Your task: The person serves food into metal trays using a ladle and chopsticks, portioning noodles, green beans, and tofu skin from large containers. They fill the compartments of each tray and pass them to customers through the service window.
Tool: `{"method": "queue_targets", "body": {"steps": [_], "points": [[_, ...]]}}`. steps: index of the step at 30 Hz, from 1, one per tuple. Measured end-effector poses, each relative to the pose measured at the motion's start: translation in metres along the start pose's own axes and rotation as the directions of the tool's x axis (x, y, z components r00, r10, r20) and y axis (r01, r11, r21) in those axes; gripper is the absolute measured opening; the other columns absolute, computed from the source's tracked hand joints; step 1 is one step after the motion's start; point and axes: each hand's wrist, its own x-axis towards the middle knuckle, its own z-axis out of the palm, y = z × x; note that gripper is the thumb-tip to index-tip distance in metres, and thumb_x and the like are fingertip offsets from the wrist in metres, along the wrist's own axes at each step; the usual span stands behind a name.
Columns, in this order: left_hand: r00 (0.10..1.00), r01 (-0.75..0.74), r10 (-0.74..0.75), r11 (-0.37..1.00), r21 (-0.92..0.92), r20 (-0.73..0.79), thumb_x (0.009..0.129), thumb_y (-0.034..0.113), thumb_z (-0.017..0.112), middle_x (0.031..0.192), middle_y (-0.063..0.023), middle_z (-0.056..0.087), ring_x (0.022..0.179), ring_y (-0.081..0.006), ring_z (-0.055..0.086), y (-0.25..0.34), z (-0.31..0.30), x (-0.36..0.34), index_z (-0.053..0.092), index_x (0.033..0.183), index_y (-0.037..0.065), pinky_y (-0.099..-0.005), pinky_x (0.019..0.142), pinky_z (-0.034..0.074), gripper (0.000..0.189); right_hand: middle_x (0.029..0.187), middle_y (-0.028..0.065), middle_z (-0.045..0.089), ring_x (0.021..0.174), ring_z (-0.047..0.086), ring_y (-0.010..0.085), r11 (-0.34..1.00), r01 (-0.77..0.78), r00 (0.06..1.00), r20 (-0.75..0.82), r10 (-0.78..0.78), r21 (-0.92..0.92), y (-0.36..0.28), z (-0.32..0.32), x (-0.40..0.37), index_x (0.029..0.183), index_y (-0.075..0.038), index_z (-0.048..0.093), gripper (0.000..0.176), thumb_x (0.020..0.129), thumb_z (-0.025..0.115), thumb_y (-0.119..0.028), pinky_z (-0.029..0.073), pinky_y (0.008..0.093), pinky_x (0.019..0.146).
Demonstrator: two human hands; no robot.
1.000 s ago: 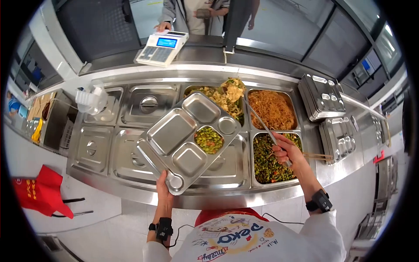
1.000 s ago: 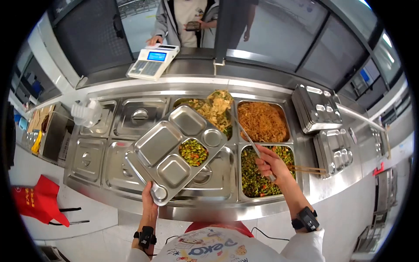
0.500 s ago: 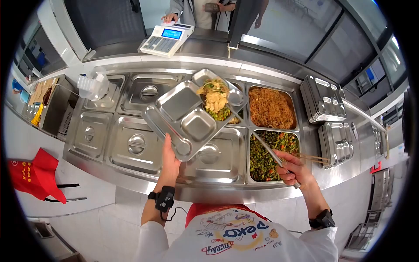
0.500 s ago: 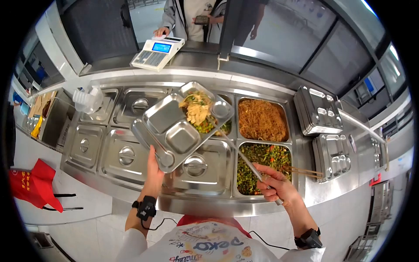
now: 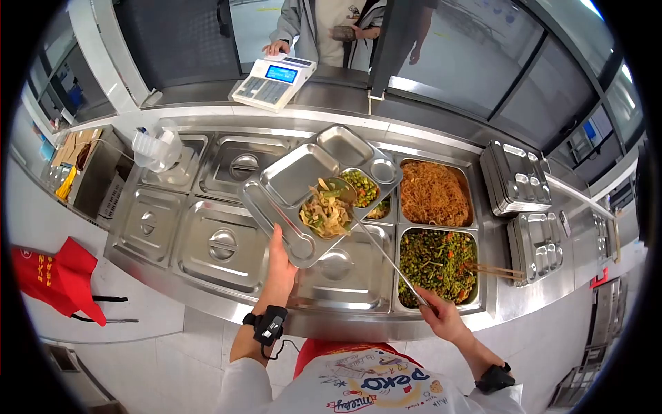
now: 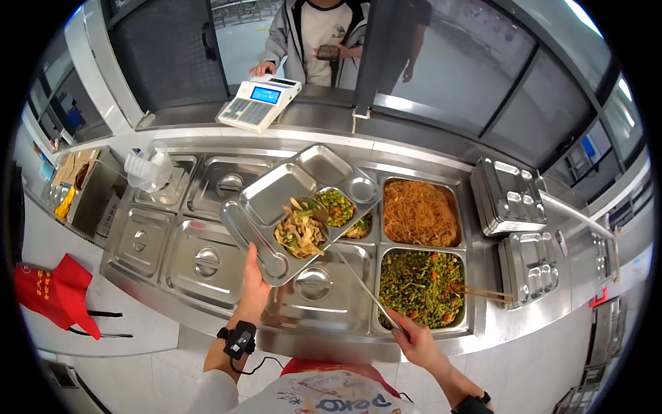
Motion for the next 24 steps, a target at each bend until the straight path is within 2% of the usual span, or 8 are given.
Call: {"method": "queue_targets", "body": {"steps": [5, 8, 11, 13, 17, 18, 21, 24], "points": [[1.000, -0.011, 0.011, 1.000, -0.024, -0.001, 0.089, 0.040, 0.048, 0.106, -0.0054, 0.056, 0.096, -0.0179, 0.056, 0.000, -0.012, 0.004, 0.048, 0.113, 0.006, -0.0335, 0.082, 0.047, 0.042, 0.072, 0.0158, 0.056, 0.053, 0.051, 0.0232, 0.927, 0.221, 0.957, -0.113, -0.265, -0.302, 0.008, 0.008, 0.003, 0.119, -0.007, 0.053, 0.042, 0.078, 0.055, 0.001, 0.043, 0.0304, 0.052], [0.999, -0.034, 0.035, 0.999, -0.024, 0.036, 0.089, 0.040, 0.049, 0.104, -0.0058, 0.057, 0.095, -0.0180, 0.056, 0.001, -0.019, 0.004, 0.049, 0.111, 0.005, -0.0337, 0.081, 0.048, 0.041, 0.068, 0.0120, 0.054, 0.051, 0.050, 0.0187, 0.932, 0.214, 0.944, -0.183, -0.274, -0.294, 0.008, 0.014, 0.003, 0.119, -0.007, 0.053, 0.041, 0.079, 0.055, 0.001, 0.042, 0.0287, 0.051], [0.999, -0.031, 0.031, 0.999, -0.010, 0.032, 0.089, 0.038, 0.049, 0.105, -0.0059, 0.057, 0.095, -0.0180, 0.056, 0.006, -0.018, 0.000, 0.050, 0.111, 0.004, -0.0336, 0.082, 0.048, 0.041, 0.065, 0.0061, 0.051, 0.050, 0.047, 0.0131, 0.989, 0.106, 0.975, -0.185, -0.123, -0.099, 0.011, 0.018, 0.002, 0.121, -0.007, 0.051, 0.042, 0.081, 0.053, 0.002, 0.040, 0.0253, 0.048], [0.998, -0.038, 0.038, 0.999, -0.001, 0.040, 0.090, 0.038, 0.049, 0.106, -0.0059, 0.057, 0.096, -0.0179, 0.056, 0.010, -0.017, -0.005, 0.049, 0.113, 0.004, -0.0333, 0.082, 0.047, 0.041, 0.064, 0.0040, 0.049, 0.047, 0.043, 0.0099, 0.964, -0.029, 0.995, -0.085, 0.053, 0.265, 0.009, 0.018, 0.000, 0.123, -0.010, 0.049, 0.042, 0.083, 0.049, 0.002, 0.036, 0.0229, 0.044], [0.999, -0.030, 0.030, 1.000, -0.003, 0.018, 0.090, 0.037, 0.048, 0.110, -0.0058, 0.055, 0.099, -0.0174, 0.055, 0.011, -0.029, -0.009, 0.048, 0.116, 0.004, -0.0330, 0.084, 0.046, 0.042, 0.064, 0.0043, 0.047, 0.043, 0.034, 0.0057, 0.527, -0.270, 0.960, 0.179, 0.217, 0.806, -0.017, 0.011, -0.002, 0.126, -0.016, 0.046, 0.044, 0.086, 0.042, 0.002, 0.027, 0.0196, 0.037], [1.000, -0.024, 0.024, 1.000, -0.003, 0.019, 0.090, 0.037, 0.048, 0.111, -0.0057, 0.055, 0.099, -0.0173, 0.055, 0.010, -0.038, -0.008, 0.048, 0.117, 0.004, -0.0328, 0.085, 0.046, 0.043, 0.063, 0.0039, 0.043, 0.042, 0.029, 0.0038, 0.444, -0.307, 0.945, 0.216, 0.246, 0.842, -0.014, 0.010, -0.003, 0.127, -0.020, 0.045, 0.043, 0.088, 0.041, -0.002, 0.023, 0.0175, 0.035], [1.000, 0.021, -0.021, 1.000, 0.004, -0.001, 0.090, 0.036, 0.049, 0.112, -0.0057, 0.054, 0.101, -0.0174, 0.054, 0.013, -0.043, -0.018, 0.047, 0.118, 0.004, -0.0325, 0.086, 0.045, 0.043, 0.062, 0.0012, 0.039, 0.042, 0.029, 0.0033, 0.073, -0.357, 0.933, 0.351, 0.078, 0.931, 0.002, 0.004, -0.006, 0.130, -0.020, 0.041, 0.042, 0.090, 0.043, -0.009, 0.026, 0.0150, 0.034], [0.999, 0.049, -0.048, 0.998, 0.029, -0.018, 0.090, 0.035, 0.049, 0.113, -0.0062, 0.054, 0.102, -0.0174, 0.054, 0.022, -0.040, -0.038, 0.048, 0.118, 0.004, -0.0321, 0.087, 0.044, 0.042, 0.063, 0.0009, 0.035, 0.041, 0.027, 0.0035, -0.105, -0.293, 0.956, 0.295, 0.000, 0.950, 0.013, 0.003, -0.020, 0.132, -0.020, 0.039, 0.042, 0.091, 0.043, -0.012, 0.024, 0.0144, 0.033]]}}
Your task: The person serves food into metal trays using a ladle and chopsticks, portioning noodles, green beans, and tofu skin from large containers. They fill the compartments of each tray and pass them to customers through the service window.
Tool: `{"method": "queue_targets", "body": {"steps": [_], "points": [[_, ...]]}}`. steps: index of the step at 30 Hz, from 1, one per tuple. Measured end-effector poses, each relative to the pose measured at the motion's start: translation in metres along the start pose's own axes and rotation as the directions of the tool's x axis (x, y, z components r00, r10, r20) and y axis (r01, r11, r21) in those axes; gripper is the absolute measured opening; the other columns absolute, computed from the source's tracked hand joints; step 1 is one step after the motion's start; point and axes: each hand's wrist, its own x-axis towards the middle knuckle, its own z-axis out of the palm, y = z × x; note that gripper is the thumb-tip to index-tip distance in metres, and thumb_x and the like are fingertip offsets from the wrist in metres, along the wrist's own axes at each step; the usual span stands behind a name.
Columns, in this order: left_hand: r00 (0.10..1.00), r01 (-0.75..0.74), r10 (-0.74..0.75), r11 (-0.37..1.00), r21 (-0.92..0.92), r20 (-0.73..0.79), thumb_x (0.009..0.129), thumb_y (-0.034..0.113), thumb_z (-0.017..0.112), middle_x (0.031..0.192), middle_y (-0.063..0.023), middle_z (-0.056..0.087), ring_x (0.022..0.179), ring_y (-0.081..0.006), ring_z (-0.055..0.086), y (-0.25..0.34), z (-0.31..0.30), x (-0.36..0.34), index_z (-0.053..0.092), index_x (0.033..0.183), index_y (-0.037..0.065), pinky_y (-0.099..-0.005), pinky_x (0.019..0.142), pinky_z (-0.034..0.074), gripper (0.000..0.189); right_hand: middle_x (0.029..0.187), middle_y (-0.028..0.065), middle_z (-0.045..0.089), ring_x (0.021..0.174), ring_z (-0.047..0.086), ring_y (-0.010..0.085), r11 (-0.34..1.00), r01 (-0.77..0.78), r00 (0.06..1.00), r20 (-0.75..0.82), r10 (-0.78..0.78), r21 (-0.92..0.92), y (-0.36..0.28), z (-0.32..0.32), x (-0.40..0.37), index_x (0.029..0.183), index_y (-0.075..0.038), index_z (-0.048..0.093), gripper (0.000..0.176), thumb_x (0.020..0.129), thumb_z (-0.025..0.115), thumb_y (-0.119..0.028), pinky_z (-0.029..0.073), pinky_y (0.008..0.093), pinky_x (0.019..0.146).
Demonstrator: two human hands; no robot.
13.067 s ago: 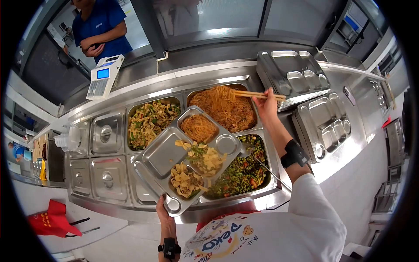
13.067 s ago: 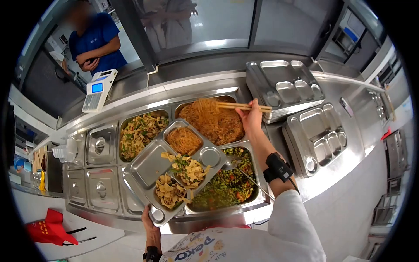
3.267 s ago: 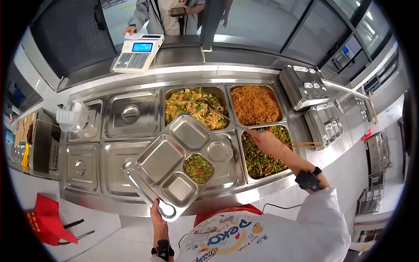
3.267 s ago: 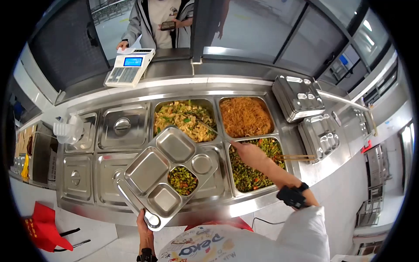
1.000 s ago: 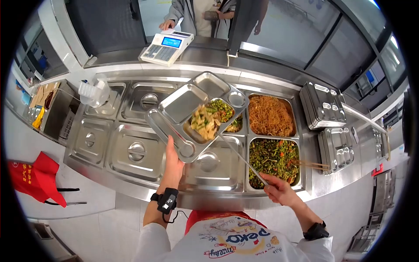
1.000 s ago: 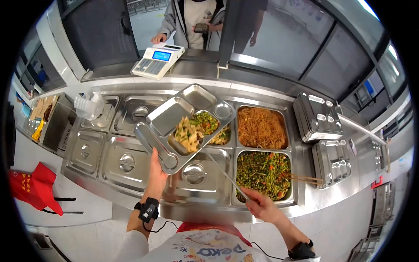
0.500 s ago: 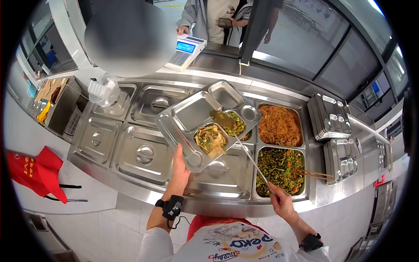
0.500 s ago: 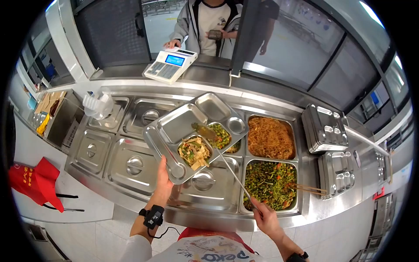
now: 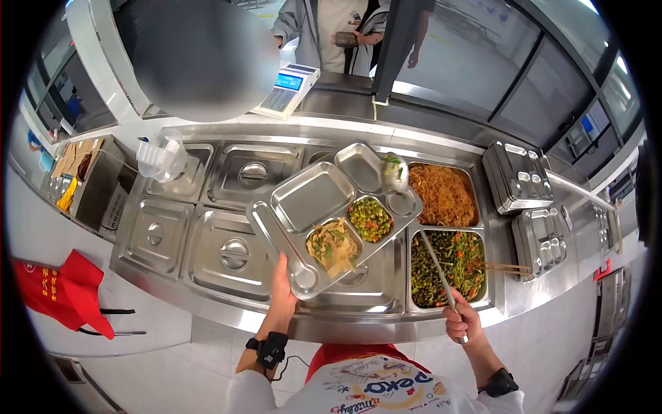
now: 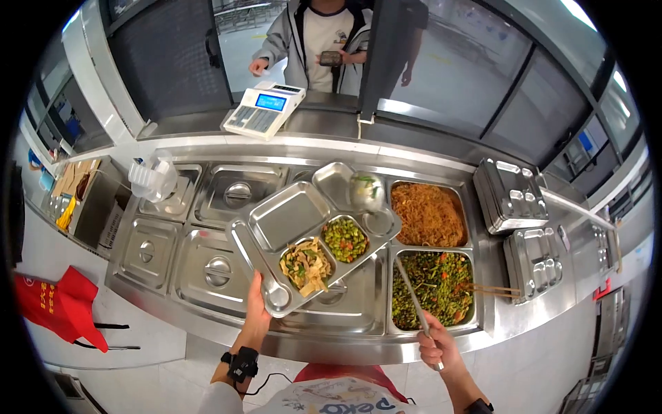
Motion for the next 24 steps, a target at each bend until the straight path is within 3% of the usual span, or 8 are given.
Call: {"method": "queue_targets", "body": {"steps": [3, 6, 10, 14, 17, 19, 23, 24], "points": [[1.000, -0.001, 0.001, 1.000, 0.008, 0.011, 0.091, 0.032, 0.047, 0.111, -0.0075, 0.057, 0.100, -0.0181, 0.055, -0.006, -0.017, -0.010, 0.050, 0.115, 0.003, -0.0319, 0.087, 0.044, 0.038, 0.061, 0.0019, 0.037, 0.039, 0.027, 0.0045, 0.991, 0.129, 0.991, -0.036, -0.128, 0.021, -0.003, -0.007, -0.021, 0.133, -0.019, 0.036, 0.044, 0.090, 0.043, -0.011, 0.022, 0.0153, 0.032], [0.999, 0.035, -0.035, 0.999, 0.006, -0.027, 0.091, 0.029, 0.048, 0.106, -0.0086, 0.059, 0.096, -0.0192, 0.058, -0.008, -0.023, -0.029, 0.051, 0.112, 0.002, -0.0322, 0.085, 0.046, 0.034, 0.061, -0.0001, 0.037, 0.039, 0.026, 0.0034, 0.909, 0.264, 0.928, -0.170, -0.330, -0.324, -0.012, -0.028, -0.046, 0.134, -0.023, 0.032, 0.048, 0.089, 0.046, -0.015, 0.020, 0.0142, 0.033], [0.994, 0.059, -0.057, 0.998, 0.015, -0.089, 0.090, 0.025, 0.051, 0.102, -0.0084, 0.060, 0.093, -0.0195, 0.059, -0.020, -0.046, -0.047, 0.052, 0.107, 0.003, -0.0328, 0.083, 0.047, 0.028, 0.054, -0.0003, 0.036, 0.037, 0.027, 0.0063, 0.725, 0.240, 0.773, -0.325, -0.545, -0.646, -0.023, -0.045, -0.071, 0.132, -0.019, 0.035, 0.044, 0.088, 0.039, -0.016, 0.023, 0.0184, 0.032], [0.972, 0.023, 0.022, 0.982, 0.187, -0.233, 0.088, 0.030, 0.053, 0.115, -0.0094, 0.052, 0.104, -0.0194, 0.051, -0.032, -0.042, -0.080, 0.046, 0.120, -0.002, -0.0323, 0.090, 0.042, 0.046, 0.055, 0.0008, 0.044, 0.036, 0.035, 0.0064, 0.620, 0.092, 0.628, -0.438, -0.643, -0.779, -0.038, -0.073, -0.100, 0.127, -0.016, 0.041, 0.041, 0.086, 0.040, -0.012, 0.026, 0.0188, 0.031], [0.975, -0.058, 0.109, 0.967, 0.250, -0.196, 0.089, 0.031, 0.050, 0.114, -0.0070, 0.053, 0.104, -0.0191, 0.051, -0.051, -0.046, -0.095, 0.048, 0.118, 0.002, -0.0336, 0.091, 0.042, 0.041, 0.051, -0.0004, 0.041, 0.035, 0.034, 0.0069, 0.381, 0.020, 0.657, -0.275, -0.702, -0.924, -0.057, -0.101, -0.132, 0.128, -0.007, 0.041, 0.040, 0.088, 0.037, -0.005, 0.029, 0.0199, 0.032], [0.991, -0.032, 0.057, 0.979, 0.201, -0.122, 0.089, 0.034, 0.048, 0.116, -0.0072, 0.053, 0.105, -0.0206, 0.051, -0.063, -0.050, -0.105, 0.048, 0.118, 0.002, -0.0359, 0.091, 0.042, 0.043, 0.051, -0.0028, 0.037, 0.042, 0.035, 0.0053, 0.341, -0.001, 0.631, -0.265, -0.729, -0.940, -0.068, -0.127, -0.157, 0.126, -0.007, 0.044, 0.041, 0.085, 0.042, -0.003, 0.031, 0.0197, 0.037], [0.997, -0.073, 0.076, 0.973, 0.218, -0.007, 0.090, 0.038, 0.045, 0.123, -0.0103, 0.049, 0.110, -0.0244, 0.049, -0.101, -0.011, -0.146, 0.042, 0.123, 0.000, -0.0381, 0.093, 0.041, 0.051, 0.056, 0.0017, 0.041, 0.046, 0.036, 0.0050, -0.045, -0.202, 0.628, -0.094, -0.772, -0.978, -0.099, -0.187, -0.208, 0.118, -0.010, 0.055, 0.037, 0.082, 0.051, -0.004, 0.034, 0.0221, 0.044], [0.995, -0.100, 0.093, 0.967, 0.234, 0.037, 0.090, 0.039, 0.044, 0.124, -0.0109, 0.048, 0.111, -0.0252, 0.048, -0.110, -0.010, -0.153, 0.041, 0.124, 0.000, -0.0385, 0.093, 0.040, 0.052, 0.062, 0.0072, 0.051, 0.048, 0.048, 0.0108, -0.117, -0.286, 0.646, -0.102, -0.756, -0.951, -0.107, -0.200, -0.220, 0.114, -0.012, 0.058, 0.035, 0.080, 0.054, -0.005, 0.041, 0.0265, 0.048]]}}
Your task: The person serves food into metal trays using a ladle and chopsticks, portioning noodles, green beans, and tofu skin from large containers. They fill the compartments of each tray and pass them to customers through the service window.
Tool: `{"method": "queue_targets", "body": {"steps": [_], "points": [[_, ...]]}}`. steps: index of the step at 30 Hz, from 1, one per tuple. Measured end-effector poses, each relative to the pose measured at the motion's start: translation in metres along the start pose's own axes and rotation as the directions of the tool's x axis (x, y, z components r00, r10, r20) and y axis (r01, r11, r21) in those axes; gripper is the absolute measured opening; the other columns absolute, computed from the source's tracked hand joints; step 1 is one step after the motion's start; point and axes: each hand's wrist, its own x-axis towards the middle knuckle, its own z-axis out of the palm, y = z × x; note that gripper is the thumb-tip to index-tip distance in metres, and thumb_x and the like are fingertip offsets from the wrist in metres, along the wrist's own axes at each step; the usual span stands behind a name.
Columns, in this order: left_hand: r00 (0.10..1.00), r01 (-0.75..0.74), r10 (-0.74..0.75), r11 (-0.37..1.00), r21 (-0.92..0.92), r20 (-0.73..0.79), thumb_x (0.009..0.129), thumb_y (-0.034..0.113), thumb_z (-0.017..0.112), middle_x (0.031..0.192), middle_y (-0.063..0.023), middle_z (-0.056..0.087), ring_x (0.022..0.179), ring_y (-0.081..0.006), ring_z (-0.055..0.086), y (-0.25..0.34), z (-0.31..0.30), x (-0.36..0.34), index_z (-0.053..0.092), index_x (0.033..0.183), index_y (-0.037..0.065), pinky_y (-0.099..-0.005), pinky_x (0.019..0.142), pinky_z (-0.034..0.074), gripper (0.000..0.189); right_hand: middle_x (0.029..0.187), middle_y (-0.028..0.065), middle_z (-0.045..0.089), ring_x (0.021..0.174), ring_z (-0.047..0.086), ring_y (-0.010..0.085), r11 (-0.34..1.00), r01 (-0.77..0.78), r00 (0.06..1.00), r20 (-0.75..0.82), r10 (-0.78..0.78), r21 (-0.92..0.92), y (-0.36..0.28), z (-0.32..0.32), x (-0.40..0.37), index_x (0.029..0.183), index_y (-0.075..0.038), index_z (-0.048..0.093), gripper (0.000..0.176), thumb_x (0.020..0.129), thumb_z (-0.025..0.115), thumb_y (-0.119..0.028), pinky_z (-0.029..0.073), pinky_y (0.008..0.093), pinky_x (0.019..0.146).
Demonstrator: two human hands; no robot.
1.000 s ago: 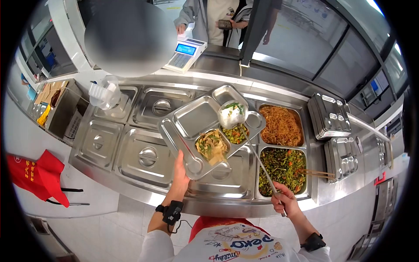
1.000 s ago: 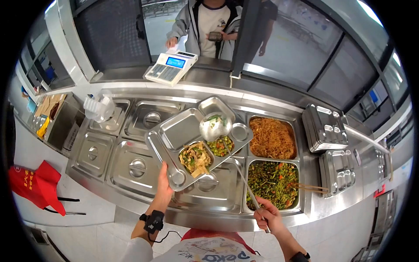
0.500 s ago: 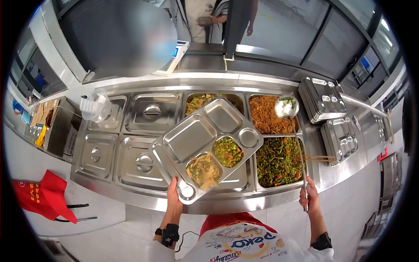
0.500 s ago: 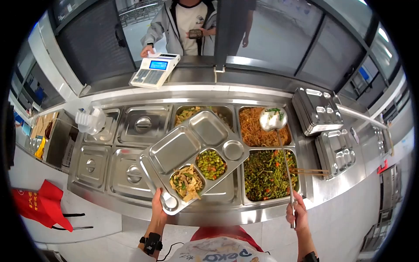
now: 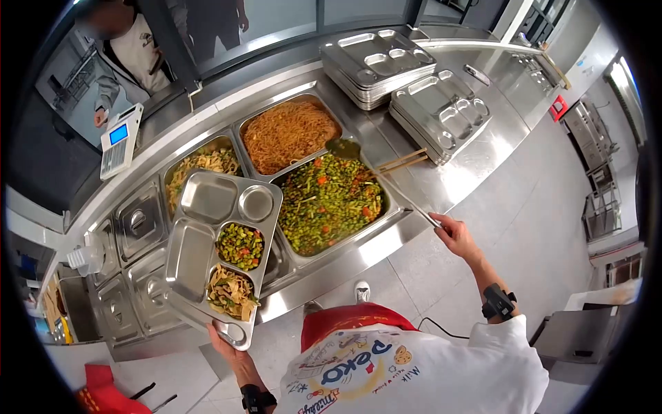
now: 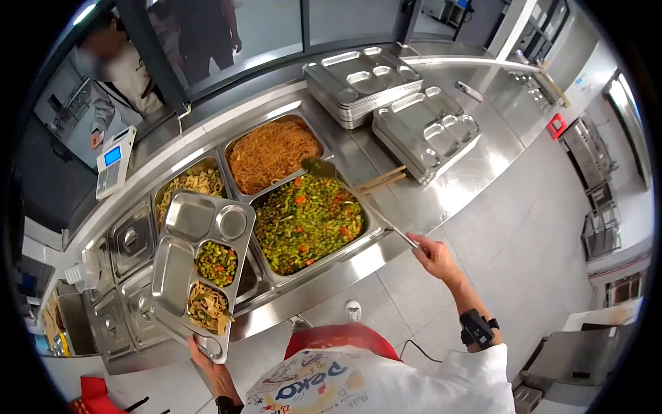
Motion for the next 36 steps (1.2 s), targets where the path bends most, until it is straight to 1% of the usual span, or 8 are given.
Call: {"method": "queue_targets", "body": {"steps": [4, 14, 17, 19, 23, 25, 30, 36], "points": [[0.996, -0.055, 0.059, 0.996, 0.064, -0.071, 0.091, 0.038, 0.043, 0.125, -0.0111, 0.047, 0.111, -0.0261, 0.048, -0.035, 0.029, -0.035, 0.038, 0.127, 0.000, -0.0387, 0.094, 0.040, 0.053, 0.088, 0.0115, 0.064, 0.068, 0.061, 0.0286, 0.975, 0.201, 0.979, 0.026, -0.200, -0.092, 0.035, -0.012, 0.014, 0.113, -0.016, 0.058, 0.036, 0.078, 0.057, -0.009, 0.049, 0.0354, 0.060], [0.995, -0.069, 0.069, 0.998, 0.015, -0.073, 0.091, 0.037, 0.043, 0.121, -0.0109, 0.050, 0.109, -0.0258, 0.049, -0.061, 0.076, -0.079, 0.041, 0.124, 0.000, -0.0385, 0.094, 0.040, 0.050, 0.094, 0.0067, 0.054, 0.089, 0.055, 0.0267, 0.778, 0.402, 0.909, 0.104, -0.405, -0.482, 0.096, 0.014, 0.052, 0.116, -0.022, 0.052, 0.043, 0.074, 0.061, -0.016, 0.048, 0.0365, 0.071], [0.993, -0.086, 0.087, 0.996, 0.013, -0.082, 0.090, 0.037, 0.045, 0.119, -0.0106, 0.052, 0.108, -0.0249, 0.051, -0.064, 0.074, -0.077, 0.044, 0.121, 0.000, -0.0375, 0.093, 0.041, 0.049, 0.098, 0.0073, 0.052, 0.092, 0.053, 0.0244, 0.900, 0.289, 0.951, -0.014, -0.310, -0.325, 0.076, 0.013, 0.064, 0.118, -0.017, 0.051, 0.048, 0.072, 0.066, -0.019, 0.046, 0.0351, 0.077], [0.992, -0.073, 0.073, 0.997, 0.009, -0.101, 0.089, 0.038, 0.047, 0.116, -0.0101, 0.054, 0.106, -0.0242, 0.052, -0.064, 0.073, -0.076, 0.047, 0.117, 0.000, -0.0368, 0.091, 0.042, 0.047, 0.099, 0.0061, 0.051, 0.089, 0.053, 0.0195, 0.979, 0.200, 0.967, -0.170, -0.190, 0.046, 0.067, 0.023, 0.096, 0.118, -0.013, 0.051, 0.049, 0.073, 0.068, -0.022, 0.046, 0.0324, 0.076], [0.988, -0.020, 0.018, 1.000, -0.007, -0.153, 0.087, 0.038, 0.050, 0.109, -0.0088, 0.057, 0.100, -0.0230, 0.055, -0.061, 0.072, -0.065, 0.052, 0.109, 0.001, -0.0358, 0.088, 0.043, 0.042, 0.094, 0.0046, 0.053, 0.082, 0.052, 0.0134, 0.749, 0.177, 0.972, -0.232, -0.032, 0.638, 0.035, 0.064, 0.175, 0.110, -0.005, 0.055, 0.037, 0.080, 0.064, -0.025, 0.045, 0.0295, 0.073], [0.983, -0.001, -0.004, 1.000, -0.025, -0.185, 0.086, 0.036, 0.054, 0.105, -0.0078, 0.058, 0.097, -0.0221, 0.056, -0.057, 0.065, -0.056, 0.054, 0.104, 0.002, -0.0349, 0.086, 0.044, 0.039, 0.088, 0.0047, 0.055, 0.078, 0.053, 0.0133, 0.678, 0.143, 0.980, -0.201, 0.007, 0.721, 0.029, 0.081, 0.213, 0.103, -0.004, 0.058, 0.028, 0.083, 0.061, -0.024, 0.045, 0.0291, 0.070], [0.968, 0.033, -0.047, 0.998, -0.060, -0.247, 0.086, 0.034, 0.055, 0.105, -0.0080, 0.058, 0.096, -0.0211, 0.056, -0.048, 0.044, -0.024, 0.054, 0.104, 0.003, -0.0328, 0.084, 0.045, 0.036, 0.074, 0.0048, 0.057, 0.069, 0.054, 0.0111, 0.881, 0.033, 0.994, -0.107, 0.020, 0.472, -0.017, 0.097, 0.245, 0.087, -0.003, 0.058, 0.019, 0.089, 0.050, -0.020, 0.043, 0.0259, 0.058], [0.959, 0.068, -0.091, 0.993, -0.093, -0.267, 0.087, 0.031, 0.054, 0.104, -0.0088, 0.057, 0.095, -0.0209, 0.055, -0.034, 0.030, 0.007, 0.052, 0.107, 0.001, -0.0325, 0.082, 0.046, 0.036, 0.062, 0.0050, 0.053, 0.052, 0.053, 0.0109, 0.902, 0.185, 0.976, -0.181, -0.121, 0.390, -0.107, 0.023, 0.258, 0.079, 0.000, 0.054, 0.026, 0.091, 0.047, -0.022, 0.042, 0.0252, 0.045]]}}
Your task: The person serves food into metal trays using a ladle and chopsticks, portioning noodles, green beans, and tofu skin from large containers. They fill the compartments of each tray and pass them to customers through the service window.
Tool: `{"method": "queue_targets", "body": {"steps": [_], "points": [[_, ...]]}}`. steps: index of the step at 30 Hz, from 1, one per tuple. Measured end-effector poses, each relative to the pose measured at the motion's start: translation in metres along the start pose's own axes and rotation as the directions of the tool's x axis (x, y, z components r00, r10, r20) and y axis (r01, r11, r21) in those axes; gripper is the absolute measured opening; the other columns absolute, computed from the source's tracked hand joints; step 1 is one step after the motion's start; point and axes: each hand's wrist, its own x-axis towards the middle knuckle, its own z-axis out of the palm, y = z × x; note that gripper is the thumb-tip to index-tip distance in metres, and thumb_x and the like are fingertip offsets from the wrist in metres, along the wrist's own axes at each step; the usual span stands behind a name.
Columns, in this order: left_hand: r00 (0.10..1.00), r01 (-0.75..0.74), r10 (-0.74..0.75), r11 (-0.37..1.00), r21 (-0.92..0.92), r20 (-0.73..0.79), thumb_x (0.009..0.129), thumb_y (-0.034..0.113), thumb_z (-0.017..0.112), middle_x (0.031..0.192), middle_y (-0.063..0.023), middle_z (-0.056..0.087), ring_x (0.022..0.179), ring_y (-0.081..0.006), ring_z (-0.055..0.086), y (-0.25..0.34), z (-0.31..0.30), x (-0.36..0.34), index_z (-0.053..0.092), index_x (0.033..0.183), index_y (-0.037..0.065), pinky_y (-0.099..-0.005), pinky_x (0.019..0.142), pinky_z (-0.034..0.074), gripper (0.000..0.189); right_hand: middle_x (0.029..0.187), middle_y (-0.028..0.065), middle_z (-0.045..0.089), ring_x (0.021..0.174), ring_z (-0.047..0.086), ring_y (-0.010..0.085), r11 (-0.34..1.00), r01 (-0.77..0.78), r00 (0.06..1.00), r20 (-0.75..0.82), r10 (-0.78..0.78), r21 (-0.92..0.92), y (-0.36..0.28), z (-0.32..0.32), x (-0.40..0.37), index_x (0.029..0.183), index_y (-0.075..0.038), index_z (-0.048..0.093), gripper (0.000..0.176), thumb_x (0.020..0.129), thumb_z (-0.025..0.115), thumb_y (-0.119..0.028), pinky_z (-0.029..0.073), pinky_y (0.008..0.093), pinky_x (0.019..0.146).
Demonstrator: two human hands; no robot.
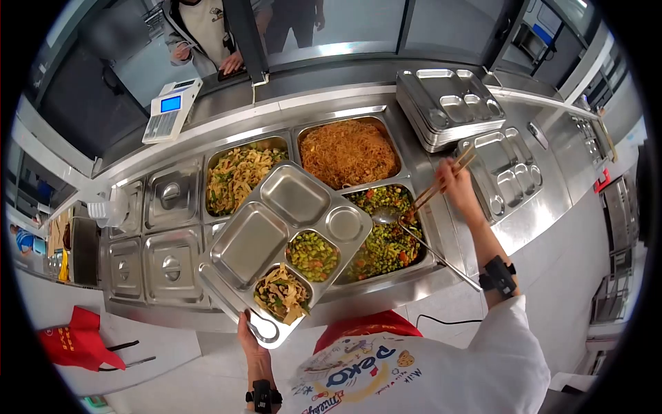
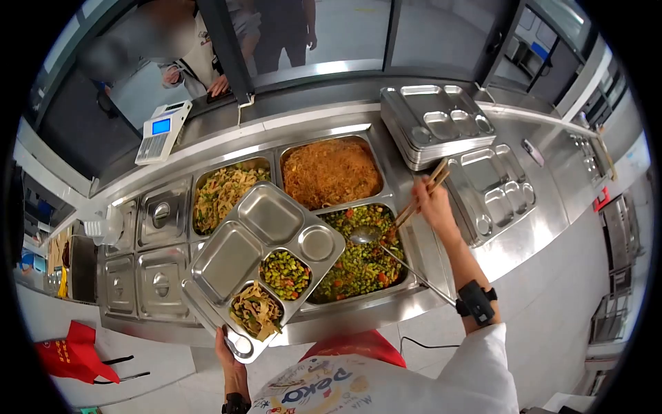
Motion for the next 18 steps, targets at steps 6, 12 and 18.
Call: {"method": "queue_targets", "body": {"steps": [6, 12, 18], "points": [[0.999, 0.033, -0.033, 0.999, 0.016, -0.011, 0.088, 0.033, 0.051, 0.108, -0.0097, 0.056, 0.097, -0.0218, 0.055, -0.001, 0.030, 0.006, 0.050, 0.113, 0.001, -0.0329, 0.086, 0.044, 0.041, 0.072, 0.0012, 0.055, 0.062, 0.052, 0.0084, 0.940, 0.087, 0.993, 0.042, -0.107, 0.331, -0.028, 0.056, 0.101, 0.082, -0.003, 0.050, 0.024, 0.092, 0.046, -0.025, 0.044, 0.0233, 0.052], [0.985, -0.014, 0.033, 0.993, 0.114, -0.167, 0.090, 0.034, 0.045, 0.112, -0.0107, 0.055, 0.100, -0.0230, 0.054, -0.017, 0.034, 0.009, 0.048, 0.115, -0.002, -0.0338, 0.087, 0.043, 0.044, 0.066, 0.0024, 0.050, 0.057, 0.046, 0.0085, 0.869, 0.267, 0.952, 0.026, -0.304, 0.416, 0.036, 0.155, 0.191, 0.083, -0.003, 0.048, 0.017, 0.093, 0.044, -0.017, 0.040, 0.0265, 0.053], [0.957, 0.040, 0.001, 0.990, 0.136, -0.291, 0.088, 0.037, 0.046, 0.122, -0.0106, 0.045, 0.107, -0.0231, 0.047, -0.025, 0.062, -0.006, 0.038, 0.126, -0.004, -0.0337, 0.092, 0.038, 0.057, 0.060, 0.0042, 0.048, 0.050, 0.042, 0.0125, 0.928, 0.306, 0.944, 0.062, -0.325, 0.211, 0.058, 0.199, 0.228, 0.080, -0.002, 0.051, 0.021, 0.092, 0.045, -0.019, 0.036, 0.0298, 0.047]]}}
